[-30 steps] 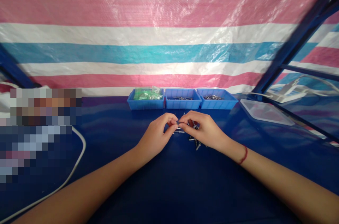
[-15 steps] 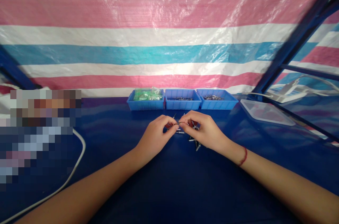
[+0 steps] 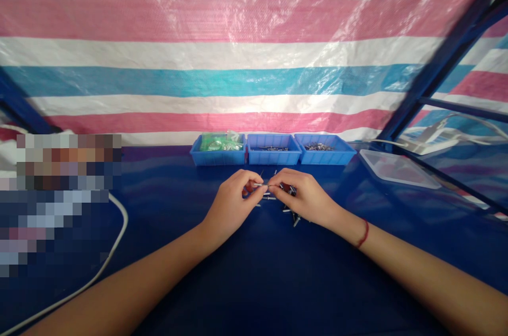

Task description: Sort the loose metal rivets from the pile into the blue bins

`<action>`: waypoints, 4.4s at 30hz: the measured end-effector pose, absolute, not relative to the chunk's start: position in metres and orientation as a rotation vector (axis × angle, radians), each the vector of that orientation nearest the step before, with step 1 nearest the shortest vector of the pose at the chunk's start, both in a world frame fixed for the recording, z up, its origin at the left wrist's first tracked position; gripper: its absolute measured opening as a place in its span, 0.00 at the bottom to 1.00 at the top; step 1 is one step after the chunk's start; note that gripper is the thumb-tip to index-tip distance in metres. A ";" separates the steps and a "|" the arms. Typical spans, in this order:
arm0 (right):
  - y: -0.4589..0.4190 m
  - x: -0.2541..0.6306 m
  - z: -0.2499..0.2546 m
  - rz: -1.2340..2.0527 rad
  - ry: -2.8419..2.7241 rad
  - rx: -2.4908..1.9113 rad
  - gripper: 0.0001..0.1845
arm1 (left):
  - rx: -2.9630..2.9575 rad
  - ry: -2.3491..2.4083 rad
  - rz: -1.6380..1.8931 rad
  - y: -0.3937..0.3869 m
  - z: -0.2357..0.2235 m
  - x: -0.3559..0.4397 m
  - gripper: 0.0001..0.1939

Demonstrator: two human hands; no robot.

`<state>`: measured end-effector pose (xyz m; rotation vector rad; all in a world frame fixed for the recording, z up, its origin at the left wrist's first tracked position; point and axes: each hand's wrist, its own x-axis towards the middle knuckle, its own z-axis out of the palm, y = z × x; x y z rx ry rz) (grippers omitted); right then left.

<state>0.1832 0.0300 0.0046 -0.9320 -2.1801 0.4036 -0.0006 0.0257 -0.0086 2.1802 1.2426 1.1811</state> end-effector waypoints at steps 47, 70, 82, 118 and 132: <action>0.025 0.182 0.007 0.371 -2.235 -0.851 0.06 | 2.122 1.050 1.128 0.023 -0.003 -0.001 0.07; 0.023 0.178 0.009 0.511 -2.159 -0.913 0.07 | 2.111 0.993 1.284 0.021 -0.003 0.000 0.04; 0.020 0.183 0.015 0.192 -2.012 -0.829 0.03 | 2.162 1.083 1.251 0.028 -0.004 -0.003 0.05; 0.051 0.211 0.012 0.005 -2.139 -1.075 0.09 | 2.462 1.434 0.785 0.031 -0.010 -0.008 0.11; 0.030 0.183 0.003 0.328 -2.277 -0.887 0.11 | 2.266 1.115 1.208 0.027 -0.007 -0.003 0.11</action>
